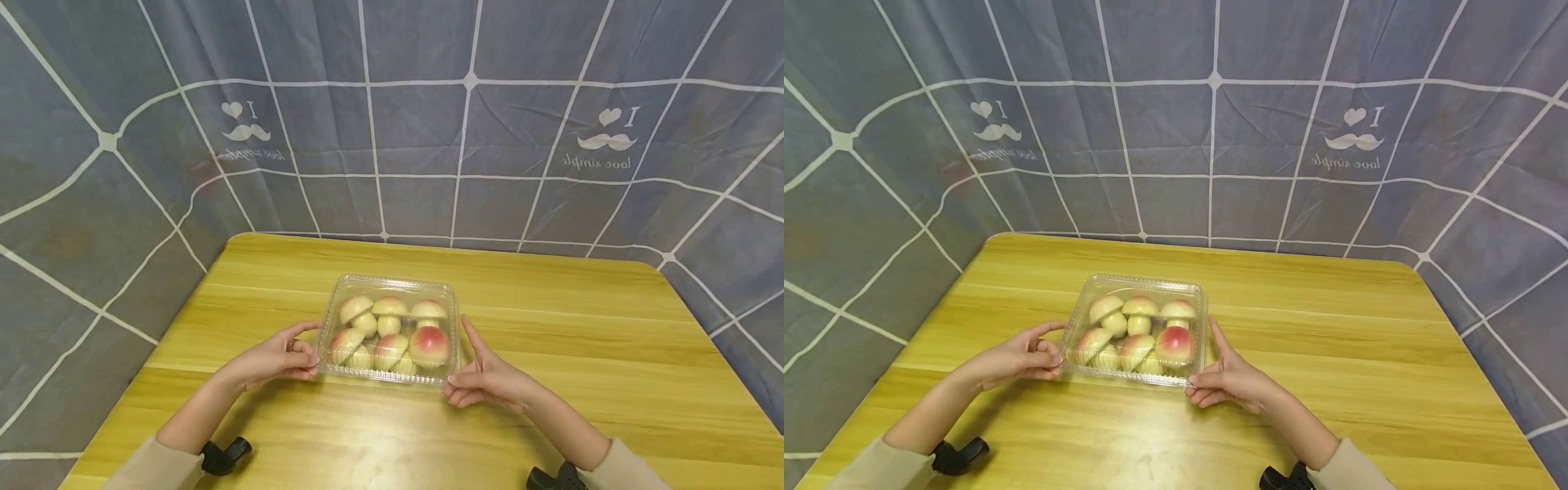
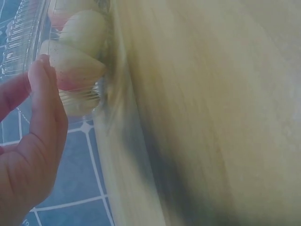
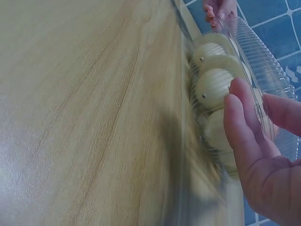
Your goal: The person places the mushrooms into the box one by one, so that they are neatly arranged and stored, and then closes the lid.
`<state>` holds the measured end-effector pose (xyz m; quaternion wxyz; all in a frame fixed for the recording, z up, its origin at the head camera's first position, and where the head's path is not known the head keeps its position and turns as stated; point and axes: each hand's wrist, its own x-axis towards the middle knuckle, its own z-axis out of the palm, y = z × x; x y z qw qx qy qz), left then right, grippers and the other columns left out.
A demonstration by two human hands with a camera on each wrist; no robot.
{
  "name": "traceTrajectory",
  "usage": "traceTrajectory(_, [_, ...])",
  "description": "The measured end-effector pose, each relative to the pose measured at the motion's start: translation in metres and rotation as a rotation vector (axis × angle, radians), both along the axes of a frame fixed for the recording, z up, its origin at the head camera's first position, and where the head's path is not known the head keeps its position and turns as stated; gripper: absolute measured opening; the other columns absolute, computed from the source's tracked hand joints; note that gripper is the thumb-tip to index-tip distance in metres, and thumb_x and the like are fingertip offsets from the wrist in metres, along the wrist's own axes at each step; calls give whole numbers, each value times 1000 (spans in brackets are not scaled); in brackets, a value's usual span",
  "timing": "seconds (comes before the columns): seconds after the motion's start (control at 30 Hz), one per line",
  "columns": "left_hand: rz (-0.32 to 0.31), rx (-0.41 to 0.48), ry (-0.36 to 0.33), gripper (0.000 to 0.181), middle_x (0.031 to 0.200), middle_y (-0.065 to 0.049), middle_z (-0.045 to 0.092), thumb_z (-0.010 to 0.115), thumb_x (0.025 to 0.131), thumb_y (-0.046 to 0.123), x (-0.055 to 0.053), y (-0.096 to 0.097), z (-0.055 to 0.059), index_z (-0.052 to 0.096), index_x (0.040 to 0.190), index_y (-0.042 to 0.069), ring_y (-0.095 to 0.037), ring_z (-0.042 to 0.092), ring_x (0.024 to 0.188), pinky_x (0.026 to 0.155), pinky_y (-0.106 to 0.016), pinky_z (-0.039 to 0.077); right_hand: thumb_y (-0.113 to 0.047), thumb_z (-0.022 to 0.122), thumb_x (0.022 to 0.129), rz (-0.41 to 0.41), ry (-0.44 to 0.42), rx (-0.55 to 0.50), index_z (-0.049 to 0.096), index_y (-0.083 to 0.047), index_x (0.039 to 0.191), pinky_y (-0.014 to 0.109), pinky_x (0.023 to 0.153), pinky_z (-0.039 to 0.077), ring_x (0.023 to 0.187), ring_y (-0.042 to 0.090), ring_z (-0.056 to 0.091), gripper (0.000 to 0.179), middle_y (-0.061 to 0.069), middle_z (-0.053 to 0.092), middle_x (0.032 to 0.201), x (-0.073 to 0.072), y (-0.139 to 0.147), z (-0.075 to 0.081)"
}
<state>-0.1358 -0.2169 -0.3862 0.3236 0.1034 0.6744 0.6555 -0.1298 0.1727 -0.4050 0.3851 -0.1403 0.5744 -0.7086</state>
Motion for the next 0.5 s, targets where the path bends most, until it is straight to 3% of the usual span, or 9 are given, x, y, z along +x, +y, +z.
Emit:
traceTrajectory(0.3, [-15,13,47,86,86,-7,58,54,91,-1,1,0,-1,-8,149,9,-22,63,82,73,-29,53,-2,58,90,6,50,25,-27,-30,143,32,66,54,66,16,66,104,15,68,83,-1,1,-1])
traceTrajectory(0.5, [-40,19,76,82,85,-6,58,55,90,-1,1,0,-3,-2,149,4,-21,63,81,74,-32,53,-3,59,89,0,62,38,-25,-29,144,28,63,54,63,13,64,103,13,68,81,0,0,-1])
